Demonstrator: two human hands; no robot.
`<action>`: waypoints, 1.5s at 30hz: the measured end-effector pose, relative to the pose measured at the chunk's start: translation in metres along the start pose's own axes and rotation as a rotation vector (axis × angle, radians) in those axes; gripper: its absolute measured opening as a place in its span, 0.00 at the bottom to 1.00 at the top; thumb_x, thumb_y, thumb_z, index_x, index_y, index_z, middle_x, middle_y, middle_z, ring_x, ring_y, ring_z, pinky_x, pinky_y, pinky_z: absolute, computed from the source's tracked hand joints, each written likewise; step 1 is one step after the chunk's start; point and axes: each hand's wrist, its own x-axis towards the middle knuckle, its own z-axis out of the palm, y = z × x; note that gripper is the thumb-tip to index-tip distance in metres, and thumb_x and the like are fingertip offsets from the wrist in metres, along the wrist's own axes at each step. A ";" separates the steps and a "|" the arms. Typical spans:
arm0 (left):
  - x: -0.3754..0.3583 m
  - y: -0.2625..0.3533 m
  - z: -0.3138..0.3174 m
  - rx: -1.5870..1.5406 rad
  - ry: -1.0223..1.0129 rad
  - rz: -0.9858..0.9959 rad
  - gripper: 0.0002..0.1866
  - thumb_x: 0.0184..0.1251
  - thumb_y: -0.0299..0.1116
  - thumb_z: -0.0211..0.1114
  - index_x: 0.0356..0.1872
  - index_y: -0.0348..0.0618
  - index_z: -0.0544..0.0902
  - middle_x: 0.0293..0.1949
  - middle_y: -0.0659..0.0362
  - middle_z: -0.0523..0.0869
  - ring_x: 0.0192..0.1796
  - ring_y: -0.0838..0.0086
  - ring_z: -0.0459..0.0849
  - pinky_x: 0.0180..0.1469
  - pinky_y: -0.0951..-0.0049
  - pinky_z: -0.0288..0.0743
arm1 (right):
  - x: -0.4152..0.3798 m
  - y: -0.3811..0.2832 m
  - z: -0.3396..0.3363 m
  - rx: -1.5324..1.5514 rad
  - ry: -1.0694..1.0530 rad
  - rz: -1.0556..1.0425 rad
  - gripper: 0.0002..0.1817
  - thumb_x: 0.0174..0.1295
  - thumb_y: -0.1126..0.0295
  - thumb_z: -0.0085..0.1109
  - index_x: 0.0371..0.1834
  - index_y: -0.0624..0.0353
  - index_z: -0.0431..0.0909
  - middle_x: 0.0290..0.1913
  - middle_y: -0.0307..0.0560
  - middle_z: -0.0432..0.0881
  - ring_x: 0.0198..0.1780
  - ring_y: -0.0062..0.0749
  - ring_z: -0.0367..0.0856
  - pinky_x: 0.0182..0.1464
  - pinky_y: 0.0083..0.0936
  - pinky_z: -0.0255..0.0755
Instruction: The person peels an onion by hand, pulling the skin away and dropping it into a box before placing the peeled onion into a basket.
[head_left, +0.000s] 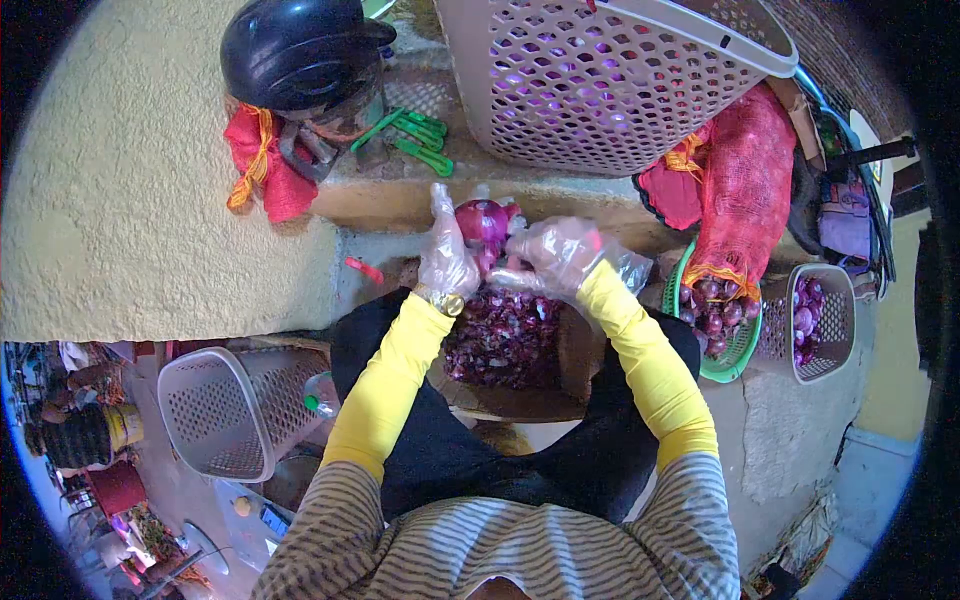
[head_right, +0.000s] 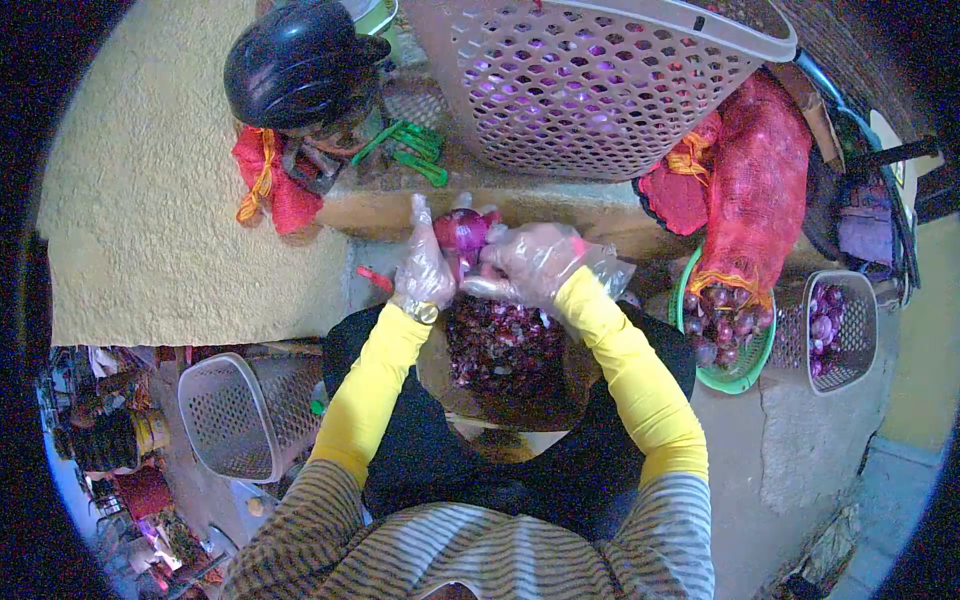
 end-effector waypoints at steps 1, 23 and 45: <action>-0.003 0.004 0.002 -0.001 0.001 0.000 0.42 0.75 0.73 0.40 0.66 0.43 0.73 0.62 0.41 0.81 0.60 0.47 0.84 0.67 0.43 0.76 | 0.000 -0.002 0.000 0.000 -0.001 -0.001 0.25 0.63 0.37 0.62 0.26 0.47 0.85 0.25 0.50 0.85 0.30 0.49 0.86 0.35 0.47 0.78; 0.001 -0.007 -0.002 0.113 -0.187 0.429 0.26 0.83 0.52 0.48 0.64 0.40 0.73 0.59 0.46 0.82 0.61 0.50 0.82 0.67 0.45 0.75 | -0.001 -0.004 -0.007 0.136 0.170 0.334 0.35 0.50 0.27 0.67 0.32 0.52 0.82 0.28 0.49 0.87 0.33 0.51 0.88 0.38 0.47 0.80; 0.010 -0.020 0.004 -0.045 -0.075 0.326 0.40 0.77 0.71 0.42 0.61 0.41 0.78 0.53 0.50 0.86 0.53 0.58 0.85 0.61 0.53 0.79 | 0.015 -0.008 0.004 0.140 0.075 0.497 0.43 0.56 0.24 0.59 0.53 0.56 0.85 0.35 0.64 0.87 0.38 0.61 0.87 0.44 0.51 0.81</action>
